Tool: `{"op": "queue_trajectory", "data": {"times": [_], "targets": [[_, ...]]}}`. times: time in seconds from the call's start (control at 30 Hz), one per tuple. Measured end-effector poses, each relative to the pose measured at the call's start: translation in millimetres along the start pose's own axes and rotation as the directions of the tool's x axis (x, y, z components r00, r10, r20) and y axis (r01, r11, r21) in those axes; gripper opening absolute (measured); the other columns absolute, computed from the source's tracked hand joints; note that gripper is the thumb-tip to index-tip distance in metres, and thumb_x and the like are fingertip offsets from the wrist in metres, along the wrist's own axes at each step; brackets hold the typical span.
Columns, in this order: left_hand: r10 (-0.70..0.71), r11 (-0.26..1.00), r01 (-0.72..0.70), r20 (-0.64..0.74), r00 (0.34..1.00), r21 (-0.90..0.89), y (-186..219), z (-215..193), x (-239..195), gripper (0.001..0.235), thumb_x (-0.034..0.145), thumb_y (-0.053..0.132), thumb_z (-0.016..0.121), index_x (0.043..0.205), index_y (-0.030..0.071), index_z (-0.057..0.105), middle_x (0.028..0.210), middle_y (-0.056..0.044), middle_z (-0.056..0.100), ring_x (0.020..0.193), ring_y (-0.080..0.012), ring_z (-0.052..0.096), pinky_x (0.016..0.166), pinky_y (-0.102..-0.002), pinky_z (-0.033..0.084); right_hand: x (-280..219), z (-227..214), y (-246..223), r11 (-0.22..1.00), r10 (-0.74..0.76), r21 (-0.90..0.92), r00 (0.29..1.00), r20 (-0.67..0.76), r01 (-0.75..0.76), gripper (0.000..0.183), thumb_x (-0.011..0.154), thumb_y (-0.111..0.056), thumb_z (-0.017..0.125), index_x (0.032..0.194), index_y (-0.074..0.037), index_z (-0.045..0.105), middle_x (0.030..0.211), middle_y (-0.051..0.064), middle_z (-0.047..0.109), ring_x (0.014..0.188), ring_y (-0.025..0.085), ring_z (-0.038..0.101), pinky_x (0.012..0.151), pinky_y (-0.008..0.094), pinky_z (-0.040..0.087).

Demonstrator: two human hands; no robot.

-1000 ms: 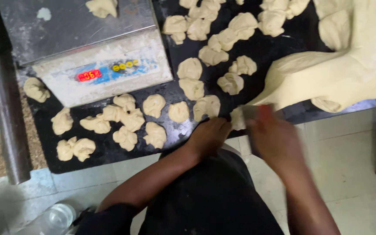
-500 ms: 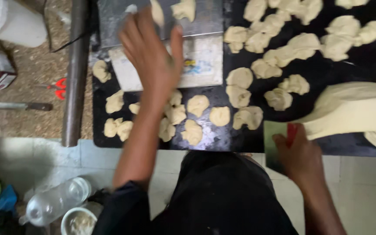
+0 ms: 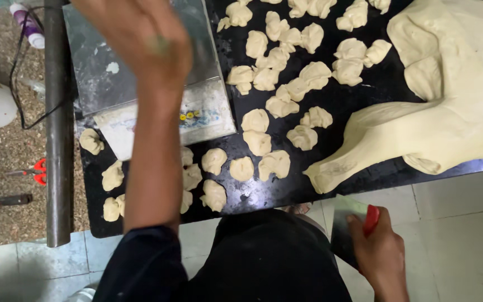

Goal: The person cuts small pieces of dough from a large mass using a bench scraper and places the pieces on a digital scale by hand to weigh them.

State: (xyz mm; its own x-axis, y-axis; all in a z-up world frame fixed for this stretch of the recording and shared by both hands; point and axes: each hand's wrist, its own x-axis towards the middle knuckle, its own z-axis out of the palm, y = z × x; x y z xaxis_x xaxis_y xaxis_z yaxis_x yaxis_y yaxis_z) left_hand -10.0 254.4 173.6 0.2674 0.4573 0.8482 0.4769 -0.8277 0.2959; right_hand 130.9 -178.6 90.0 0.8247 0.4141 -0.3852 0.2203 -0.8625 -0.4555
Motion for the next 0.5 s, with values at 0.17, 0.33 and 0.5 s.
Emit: {"op": "queue_trajectory", "data": {"times": [0.17, 0.33, 0.5], "targets": [[0.096, 0.944, -0.162, 0.228, 0.969, 0.289, 5.1, 56.6, -21.6, 0.018, 0.077, 0.013, 0.074, 0.094, 0.009, 0.074, 0.120, -0.021, 0.053, 0.113, -0.0415, 0.044, 0.086, -0.061, 0.030, -2.7, -6.5, 22.0, 0.995, 0.098, -0.019, 0.995, -0.016, -0.098, 0.048, 0.091, -0.040, 0.070, 0.123, -0.007, 0.059, 0.088, 0.030, 0.073, 0.091, 0.051, 0.070, 0.083, 0.052, 0.054], [-0.057, 0.969, -0.026, 0.320, 0.946, 0.248, -9.3, 75.1, -37.7, 0.009, 0.082, 0.013, 0.080, 0.090, 0.011, 0.078, 0.120, -0.016, 0.056, 0.119, -0.0391, 0.042, 0.091, -0.058, 0.030, -5.1, -7.4, 34.8, 0.987, 0.159, 0.004, 0.987, -0.002, -0.159, 0.047, 0.092, -0.040, 0.069, 0.122, -0.006, 0.059, 0.088, 0.028, 0.074, 0.089, 0.049, 0.071, 0.081, 0.052, 0.055], [0.121, 0.890, -0.207, 0.228, 0.966, 0.405, -28.9, 103.3, -31.4, 0.034, 0.075, 0.000, 0.076, 0.106, 0.011, 0.075, 0.122, -0.014, 0.060, 0.119, -0.0359, 0.047, 0.092, -0.054, 0.031, -2.5, -14.6, 34.4, 0.985, 0.171, 0.015, 0.985, 0.017, -0.171, 0.046, 0.092, -0.038, 0.070, 0.122, -0.006, 0.059, 0.088, 0.026, 0.074, 0.086, 0.047, 0.073, 0.079, 0.050, 0.056]]}}
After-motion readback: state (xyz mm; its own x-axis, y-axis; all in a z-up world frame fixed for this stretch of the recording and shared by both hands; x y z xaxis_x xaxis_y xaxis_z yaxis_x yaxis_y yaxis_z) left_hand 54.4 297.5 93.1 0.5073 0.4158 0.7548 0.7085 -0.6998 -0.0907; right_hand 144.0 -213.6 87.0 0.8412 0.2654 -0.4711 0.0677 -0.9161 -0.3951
